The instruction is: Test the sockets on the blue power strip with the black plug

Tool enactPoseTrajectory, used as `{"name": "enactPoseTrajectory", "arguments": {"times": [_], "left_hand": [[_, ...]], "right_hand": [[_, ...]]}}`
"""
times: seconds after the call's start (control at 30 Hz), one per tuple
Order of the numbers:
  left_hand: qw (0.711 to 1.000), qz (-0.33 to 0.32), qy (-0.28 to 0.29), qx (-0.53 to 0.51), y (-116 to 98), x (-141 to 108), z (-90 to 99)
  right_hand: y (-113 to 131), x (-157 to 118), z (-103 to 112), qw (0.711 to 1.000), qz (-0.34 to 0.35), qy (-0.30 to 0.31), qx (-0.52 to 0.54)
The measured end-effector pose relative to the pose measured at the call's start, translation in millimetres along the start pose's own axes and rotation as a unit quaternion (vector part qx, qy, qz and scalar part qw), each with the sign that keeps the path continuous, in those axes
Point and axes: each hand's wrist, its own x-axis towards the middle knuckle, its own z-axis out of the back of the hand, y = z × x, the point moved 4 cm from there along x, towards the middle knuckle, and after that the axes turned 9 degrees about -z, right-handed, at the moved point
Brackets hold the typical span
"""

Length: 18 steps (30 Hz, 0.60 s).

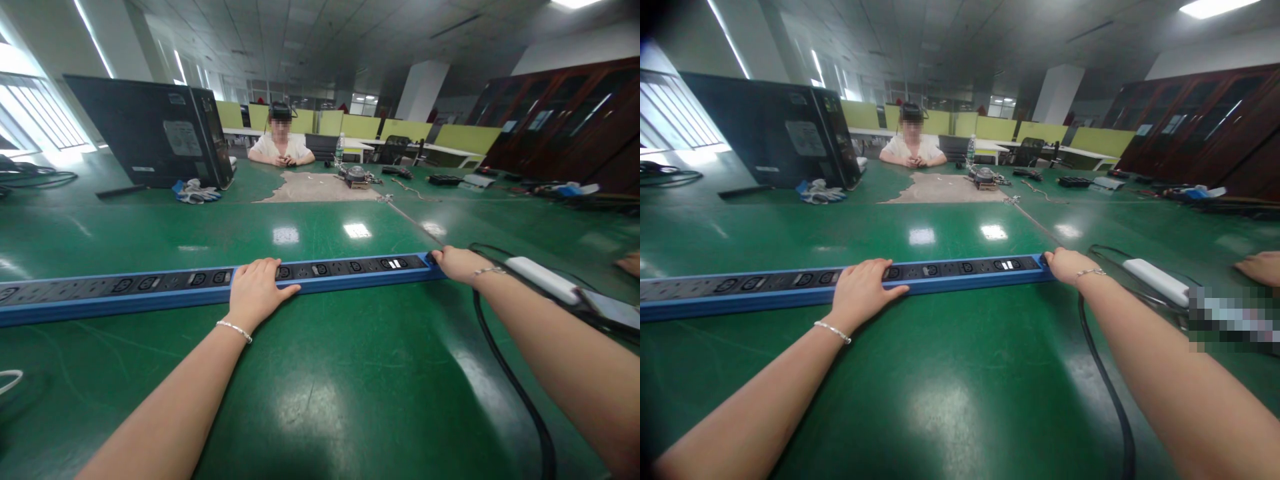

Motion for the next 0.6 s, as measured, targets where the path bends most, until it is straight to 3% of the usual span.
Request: {"name": "enactPoseTrajectory", "arguments": {"times": [0.27,0.6], "left_hand": [[1.0,0.01,0.016,-0.007,-0.1,1.3,0.0],[1.0,0.003,0.017,-0.009,0.7,1.7,-0.7]], "right_hand": [[6.7,-1.4,3.3,0.999,-0.015,0.033,-0.031],[4.3,-5.7,0.4,0.997,-0.067,0.025,0.013]]}}
